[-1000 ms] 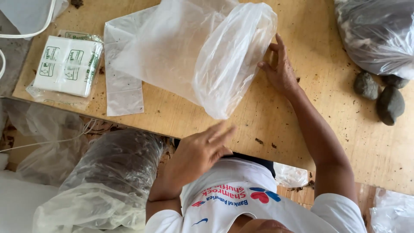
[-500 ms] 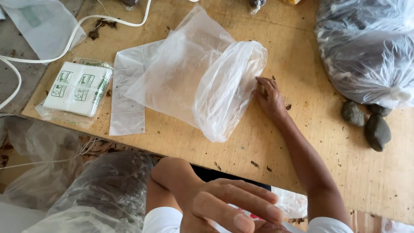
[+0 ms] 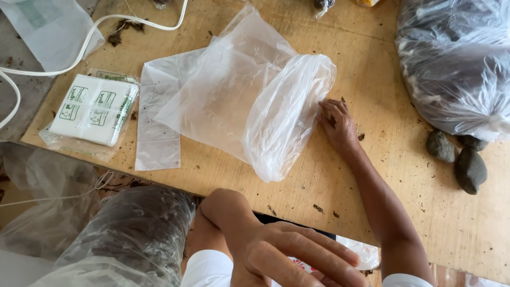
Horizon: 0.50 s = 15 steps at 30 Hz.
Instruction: The person opens a large plastic bag and places several smaller pre-wrapped packages of dark material into it. They then arrange the filled packages on the table.
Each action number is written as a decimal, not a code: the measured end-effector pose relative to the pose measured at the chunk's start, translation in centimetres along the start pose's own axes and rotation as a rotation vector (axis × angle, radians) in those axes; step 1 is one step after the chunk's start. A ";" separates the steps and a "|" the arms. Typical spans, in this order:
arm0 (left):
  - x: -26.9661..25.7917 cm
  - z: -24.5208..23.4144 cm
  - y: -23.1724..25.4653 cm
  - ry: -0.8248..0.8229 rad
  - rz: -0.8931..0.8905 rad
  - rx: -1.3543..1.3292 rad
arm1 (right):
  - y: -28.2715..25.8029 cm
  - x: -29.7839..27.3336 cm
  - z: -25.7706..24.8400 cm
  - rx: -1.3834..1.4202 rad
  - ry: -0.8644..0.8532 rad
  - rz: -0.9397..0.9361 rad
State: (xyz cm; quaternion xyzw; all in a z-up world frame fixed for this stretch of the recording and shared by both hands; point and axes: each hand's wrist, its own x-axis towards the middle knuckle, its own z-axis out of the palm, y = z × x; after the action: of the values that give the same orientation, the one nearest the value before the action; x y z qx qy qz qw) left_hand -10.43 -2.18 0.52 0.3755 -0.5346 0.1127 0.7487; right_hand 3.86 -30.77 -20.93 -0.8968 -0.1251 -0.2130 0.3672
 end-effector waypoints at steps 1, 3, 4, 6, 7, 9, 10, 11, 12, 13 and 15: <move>0.0 0.0 0.0 0.020 -0.005 0.008 | 0.1 -0.1 0.1 -0.014 0.001 -0.007; 0.1 -0.1 0.0 0.038 -0.011 0.017 | 0.3 -0.2 0.1 -0.025 0.000 -0.007; 0.1 -0.2 0.1 0.058 -0.017 0.028 | 0.4 -0.3 0.2 -0.034 -0.004 -0.007; 0.2 -0.4 0.2 0.075 -0.026 0.044 | 0.5 -0.2 0.3 -0.038 -0.009 -0.008; 0.2 -0.3 0.2 0.098 -0.036 0.053 | 0.6 -0.3 0.2 -0.047 -0.018 -0.004; 0.3 -0.8 0.4 0.119 -0.045 0.062 | 0.7 -0.5 0.3 -0.052 -0.021 -0.008; 0.3 -1.0 0.5 0.140 -0.051 0.071 | 0.8 -0.5 0.3 -0.058 -0.023 -0.015; 0.3 -0.7 0.4 0.140 -0.051 0.071 | 0.6 -0.5 0.2 -0.058 -0.023 -0.015; 0.3 -0.5 0.3 0.162 -0.057 0.081 | 0.3 -0.4 0.1 -0.085 -0.057 -0.006; 0.2 -0.2 0.2 0.185 -0.065 0.091 | 0.1 -0.4 0.0 -0.112 -0.093 0.004; 0.4 0.3 -1.0 0.282 0.051 0.101 | 0.0 -0.5 0.0 -0.115 -0.099 0.003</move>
State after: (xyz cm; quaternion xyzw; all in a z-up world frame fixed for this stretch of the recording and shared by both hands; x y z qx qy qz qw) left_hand -9.90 -3.19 0.46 0.3795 -0.4273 0.2102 0.7932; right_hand 3.46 -30.87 -21.14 -0.9260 -0.1296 -0.1747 0.3085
